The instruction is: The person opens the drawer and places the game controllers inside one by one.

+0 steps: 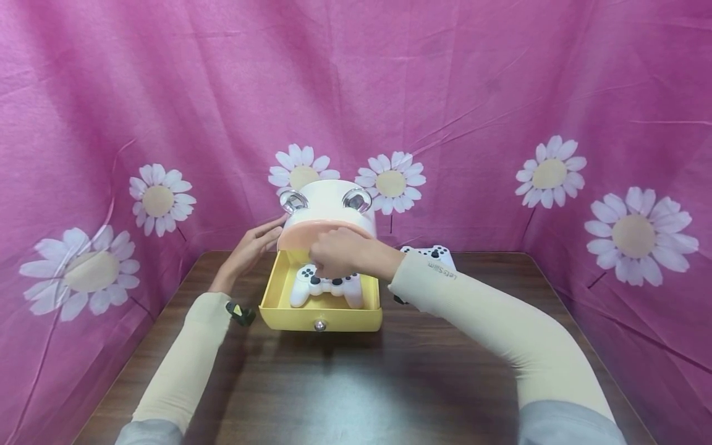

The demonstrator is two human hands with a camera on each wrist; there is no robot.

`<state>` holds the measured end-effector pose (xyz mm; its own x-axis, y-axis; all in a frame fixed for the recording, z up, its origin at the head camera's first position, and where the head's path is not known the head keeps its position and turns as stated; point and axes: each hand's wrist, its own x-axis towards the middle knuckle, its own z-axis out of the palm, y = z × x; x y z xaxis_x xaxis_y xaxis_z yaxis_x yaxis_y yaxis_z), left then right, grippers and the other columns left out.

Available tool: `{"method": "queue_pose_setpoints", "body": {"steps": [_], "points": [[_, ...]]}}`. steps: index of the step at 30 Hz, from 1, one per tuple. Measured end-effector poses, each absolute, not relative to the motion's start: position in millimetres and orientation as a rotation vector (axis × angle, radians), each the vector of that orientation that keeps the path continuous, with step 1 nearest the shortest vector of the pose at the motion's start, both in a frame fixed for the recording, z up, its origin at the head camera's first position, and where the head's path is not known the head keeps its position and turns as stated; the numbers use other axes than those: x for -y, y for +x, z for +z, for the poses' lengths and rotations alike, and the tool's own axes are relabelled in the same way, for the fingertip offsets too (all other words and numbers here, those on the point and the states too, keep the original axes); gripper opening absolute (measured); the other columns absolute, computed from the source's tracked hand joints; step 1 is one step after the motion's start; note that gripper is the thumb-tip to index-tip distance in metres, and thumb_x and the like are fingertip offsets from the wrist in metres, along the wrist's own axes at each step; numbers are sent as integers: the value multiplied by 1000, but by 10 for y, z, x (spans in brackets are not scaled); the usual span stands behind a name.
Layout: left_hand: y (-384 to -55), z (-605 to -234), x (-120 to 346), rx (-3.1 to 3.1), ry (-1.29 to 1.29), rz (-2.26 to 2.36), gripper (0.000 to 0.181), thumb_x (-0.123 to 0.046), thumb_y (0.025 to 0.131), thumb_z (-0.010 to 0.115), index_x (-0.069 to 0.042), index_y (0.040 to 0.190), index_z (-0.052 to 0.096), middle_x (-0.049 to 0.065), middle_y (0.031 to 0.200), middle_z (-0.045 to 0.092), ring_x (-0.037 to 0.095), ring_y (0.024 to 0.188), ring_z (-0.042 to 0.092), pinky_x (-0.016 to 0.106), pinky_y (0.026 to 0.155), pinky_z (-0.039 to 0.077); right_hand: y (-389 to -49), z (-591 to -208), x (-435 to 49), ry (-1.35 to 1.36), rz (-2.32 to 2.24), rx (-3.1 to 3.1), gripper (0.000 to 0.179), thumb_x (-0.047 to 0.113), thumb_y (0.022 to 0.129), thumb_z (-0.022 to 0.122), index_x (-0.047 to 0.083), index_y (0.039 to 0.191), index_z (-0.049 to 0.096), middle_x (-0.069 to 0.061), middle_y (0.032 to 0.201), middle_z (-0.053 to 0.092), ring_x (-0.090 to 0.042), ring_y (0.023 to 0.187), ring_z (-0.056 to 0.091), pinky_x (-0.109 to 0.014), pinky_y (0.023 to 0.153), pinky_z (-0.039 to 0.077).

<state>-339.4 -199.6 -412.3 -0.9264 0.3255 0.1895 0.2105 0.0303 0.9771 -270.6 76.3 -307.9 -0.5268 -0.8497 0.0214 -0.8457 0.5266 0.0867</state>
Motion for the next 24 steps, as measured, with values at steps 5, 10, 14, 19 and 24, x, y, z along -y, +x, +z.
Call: {"method": "queue_pose_setpoints", "body": {"steps": [5, 10, 14, 19, 24], "points": [[-3394, -4128, 1993, -2190, 572, 2055, 56, -25, 112, 58, -6, 162, 43, 4, 173, 38, 21, 161, 33, 30, 129, 37, -2548, -3140, -840, 1465, -41, 2572, 27, 25, 92, 77, 24, 69, 64, 9, 66, 59, -12, 57, 50, -29, 48, 39], [-3399, -4140, 1995, -2207, 560, 2051, 55, -25, 112, 58, -7, 162, 44, 5, 172, 40, 21, 160, 34, 33, 130, 37, -2337, -3196, -903, 1436, 35, 2510, 28, 28, 94, 78, 26, 69, 64, 13, 60, 56, -9, 52, 47, -28, 44, 34], [-3407, -4145, 2001, -2226, 553, 2039, 55, -27, 112, 59, -8, 162, 45, 4, 171, 41, 20, 160, 35, 35, 130, 36, -2159, -3266, -927, 1397, 83, 2457, 26, 28, 95, 77, 26, 71, 65, 14, 59, 55, -8, 50, 46, -26, 41, 32], [-3411, -4145, 2004, -2238, 567, 2026, 56, -29, 112, 59, -10, 162, 45, 4, 172, 40, 21, 161, 34, 38, 132, 34, -1946, -3399, -924, 1309, 110, 2367, 32, 31, 95, 77, 24, 69, 60, 14, 53, 46, -7, 46, 43, -25, 39, 28], [-3414, -4150, 2005, -2254, 555, 2010, 56, -31, 111, 59, -12, 162, 45, 2, 172, 40, 20, 160, 35, 39, 132, 33, -1737, -3569, -909, 1220, 134, 2312, 36, 35, 95, 77, 21, 69, 56, 11, 52, 43, -10, 43, 43, -26, 37, 28]]}}
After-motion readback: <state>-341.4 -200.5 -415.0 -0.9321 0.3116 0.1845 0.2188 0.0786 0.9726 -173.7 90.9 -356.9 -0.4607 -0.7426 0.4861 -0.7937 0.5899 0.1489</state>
